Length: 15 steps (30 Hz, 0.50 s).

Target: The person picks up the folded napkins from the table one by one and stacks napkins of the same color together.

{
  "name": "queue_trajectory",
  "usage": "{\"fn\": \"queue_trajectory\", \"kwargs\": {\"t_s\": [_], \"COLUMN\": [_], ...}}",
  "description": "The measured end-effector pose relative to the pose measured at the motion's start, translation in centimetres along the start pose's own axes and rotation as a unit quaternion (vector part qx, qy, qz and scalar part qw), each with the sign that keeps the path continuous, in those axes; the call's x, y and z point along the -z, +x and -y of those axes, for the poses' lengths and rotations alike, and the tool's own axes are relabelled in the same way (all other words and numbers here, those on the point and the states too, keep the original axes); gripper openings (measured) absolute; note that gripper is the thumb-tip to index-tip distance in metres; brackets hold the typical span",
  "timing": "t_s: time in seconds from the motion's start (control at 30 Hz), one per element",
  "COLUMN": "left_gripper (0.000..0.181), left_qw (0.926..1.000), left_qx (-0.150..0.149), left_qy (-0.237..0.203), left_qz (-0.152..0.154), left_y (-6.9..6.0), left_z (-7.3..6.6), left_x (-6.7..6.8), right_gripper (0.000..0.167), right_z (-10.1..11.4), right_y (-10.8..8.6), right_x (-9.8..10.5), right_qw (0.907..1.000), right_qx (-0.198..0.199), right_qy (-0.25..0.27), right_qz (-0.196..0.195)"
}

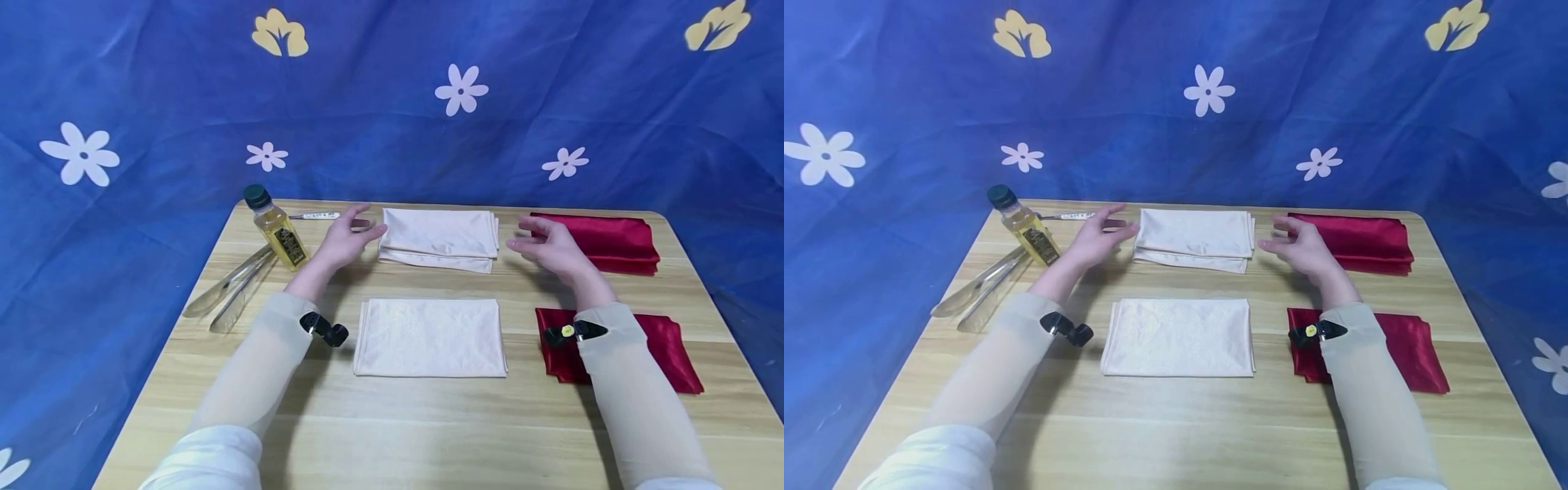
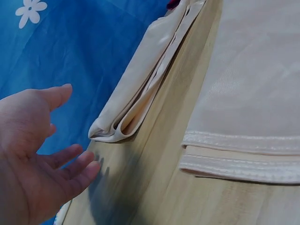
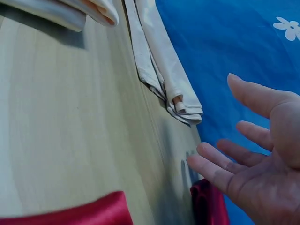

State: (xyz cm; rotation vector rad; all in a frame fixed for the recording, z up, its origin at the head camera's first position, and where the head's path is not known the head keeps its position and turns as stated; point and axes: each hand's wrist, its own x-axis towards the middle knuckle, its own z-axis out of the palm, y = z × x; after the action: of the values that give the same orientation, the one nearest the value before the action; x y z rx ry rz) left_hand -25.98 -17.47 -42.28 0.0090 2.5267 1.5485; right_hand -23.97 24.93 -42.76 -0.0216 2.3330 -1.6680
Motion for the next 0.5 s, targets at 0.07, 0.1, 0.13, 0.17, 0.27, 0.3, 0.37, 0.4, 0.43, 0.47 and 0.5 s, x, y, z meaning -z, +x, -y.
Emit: {"fn": "queue_trajectory", "kwargs": {"t_s": [0.07, 0.1, 0.13, 0.17, 0.27, 0.3, 0.37, 0.4, 0.43, 0.47, 0.5], "left_gripper": [0.082, 0.082, 0.082, 0.081, 0.079, 0.079, 0.076, 0.076, 0.075, 0.074, 0.072], "left_qw": [0.9997, 0.9993, 0.9987, 0.9980, 0.9961, 0.9958, 0.9952, 0.9947, 0.9942, 0.9936, 0.9931], "left_qx": [0.013, 0.019, 0.025, 0.031, 0.040, 0.042, 0.046, 0.049, 0.052, 0.055, 0.058], "left_qy": [-0.020, -0.031, -0.044, -0.054, -0.078, -0.081, -0.087, -0.090, -0.094, -0.099, -0.101], "left_qz": [0.004, 0.006, 0.009, 0.010, 0.010, 0.007, 0.000, -0.003, -0.005, -0.008, -0.010], "left_y": [0.2, 0.3, 0.4, 0.5, 0.8, 0.9, 1.1, 1.2, 1.3, 1.4, 1.4], "left_z": [0.3, 0.4, 0.4, 0.5, 0.6, 0.6, 0.6, 0.6, 0.6, 0.6, 0.6], "left_x": [-0.3, -0.5, -0.6, -0.8, -1.4, -1.5, -1.8, -1.9, -2.0, -2.1, -2.2], "right_gripper": [0.080, 0.079, 0.078, 0.077, 0.072, 0.070, 0.068, 0.067, 0.067, 0.067, 0.067], "right_z": [-0.3, -0.5, -0.5, -0.6, -0.7, -0.7, -0.8, -0.8, -0.8, -0.8, -0.9], "right_y": [0.3, 0.5, 0.6, 0.8, 1.3, 1.4, 1.7, 1.8, 2.0, 2.1, 2.2], "right_x": [-0.3, -0.5, -0.7, -0.8, -1.3, -1.4, -1.6, -1.7, -1.7, -1.8, -1.8], "right_qw": [0.9999, 0.9998, 0.9997, 0.9996, 0.9993, 0.9993, 0.9993, 0.9995, 0.9995, 0.9996, 0.9996], "right_qx": [-0.008, -0.013, -0.016, -0.019, -0.024, -0.023, -0.022, -0.023, -0.023, -0.024, -0.025], "right_qy": [0.008, 0.011, 0.013, 0.017, 0.027, 0.027, 0.027, 0.019, 0.014, 0.008, 0.001], "right_qz": [-0.005, -0.009, -0.012, -0.014, -0.014, -0.013, -0.010, -0.013, -0.013, -0.016, -0.016]}}
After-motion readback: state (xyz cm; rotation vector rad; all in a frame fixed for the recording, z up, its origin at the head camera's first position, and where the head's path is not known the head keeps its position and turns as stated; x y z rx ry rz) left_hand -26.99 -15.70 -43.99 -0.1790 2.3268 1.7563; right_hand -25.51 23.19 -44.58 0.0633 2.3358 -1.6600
